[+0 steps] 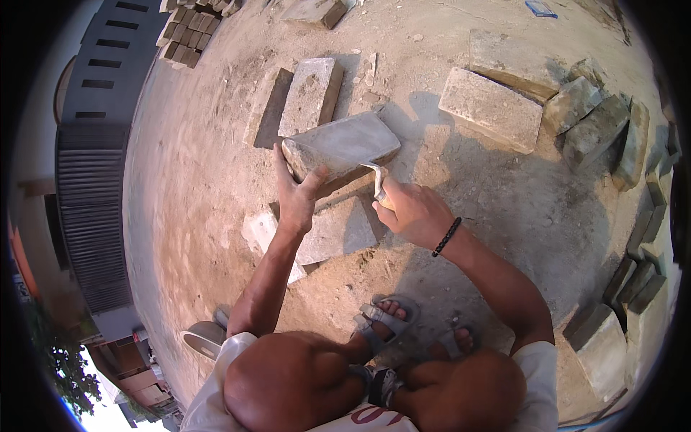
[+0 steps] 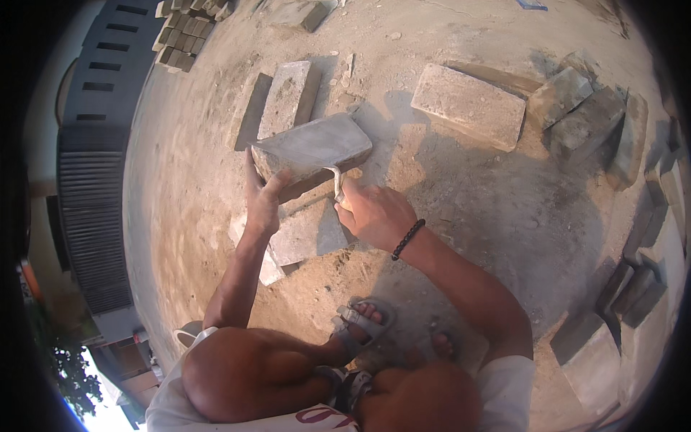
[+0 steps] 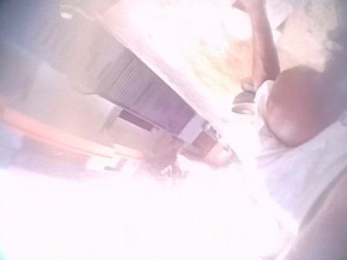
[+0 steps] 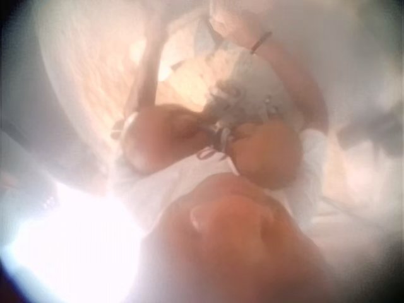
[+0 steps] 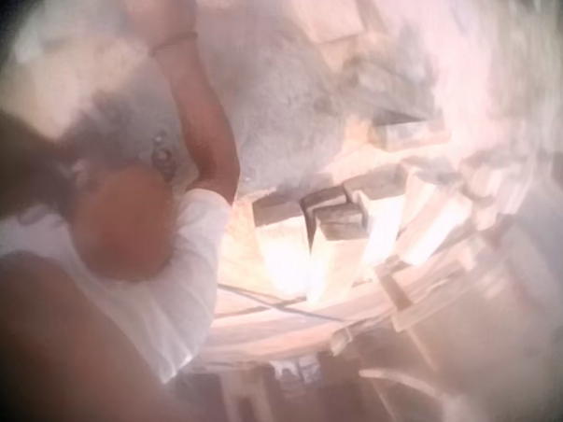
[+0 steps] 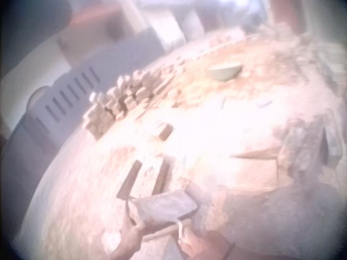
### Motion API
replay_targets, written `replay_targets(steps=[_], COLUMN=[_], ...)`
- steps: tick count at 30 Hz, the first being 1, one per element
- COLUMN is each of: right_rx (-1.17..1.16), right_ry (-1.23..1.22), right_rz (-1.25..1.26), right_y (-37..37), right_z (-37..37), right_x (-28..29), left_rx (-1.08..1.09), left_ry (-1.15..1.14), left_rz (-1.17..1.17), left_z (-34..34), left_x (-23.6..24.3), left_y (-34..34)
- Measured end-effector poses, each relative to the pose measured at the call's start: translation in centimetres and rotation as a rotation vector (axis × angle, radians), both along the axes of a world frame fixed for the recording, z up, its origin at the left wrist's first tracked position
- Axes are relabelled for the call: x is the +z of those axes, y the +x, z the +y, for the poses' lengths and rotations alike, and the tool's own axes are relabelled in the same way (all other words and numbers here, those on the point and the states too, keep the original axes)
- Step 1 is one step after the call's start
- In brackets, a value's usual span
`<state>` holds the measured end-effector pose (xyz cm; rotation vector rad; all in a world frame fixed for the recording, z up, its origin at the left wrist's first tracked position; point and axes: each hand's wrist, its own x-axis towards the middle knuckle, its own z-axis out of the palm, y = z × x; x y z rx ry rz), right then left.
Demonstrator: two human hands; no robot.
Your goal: The person uses a hand chisel to chip and shape the edges of rectangular stone blocks. They repeatedly reposition each block and strike it with the chisel to remove material from the corners and faces. The shaped blocks are placed on the ground among other similar blocks.
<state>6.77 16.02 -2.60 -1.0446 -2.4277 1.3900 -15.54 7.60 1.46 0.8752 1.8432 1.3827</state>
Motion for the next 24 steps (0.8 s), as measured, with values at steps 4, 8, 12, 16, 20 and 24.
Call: replay_targets(steps=[4,8,12,16,20,24], right_rx=[-0.164,-0.093,-0.066,-0.183,-0.256,-0.276], right_ry=[0.017,0.079,0.026,-0.018,-0.03,-0.14], right_rz=[-0.156,-0.03,-0.002,-0.114,0.0,0.146], right_y=[0.1,-0.4,-0.3,1.5,2.1,2.9], right_z=[4.9,3.8,0.1,3.9,3.1,1.4], right_x=[-6.1,-2.3,-2.6,-7.3,-2.6,4.6], left_rx=[-0.044,-0.045,-0.064,-0.138,-0.191,-0.296], left_ry=[0.047,0.023,0.052,0.061,0.049,0.047], left_rz=[0.026,0.122,0.163,0.137,0.217,0.258], left_z=[-0.4,-1.8,-2.2,-2.2,-2.5,-2.4], left_x=[-0.8,-0.4,-1.6,-2.1,-1.2,-0.7], left_y=[0.2,-0.1,0.1,-0.7,-0.2,0.0])
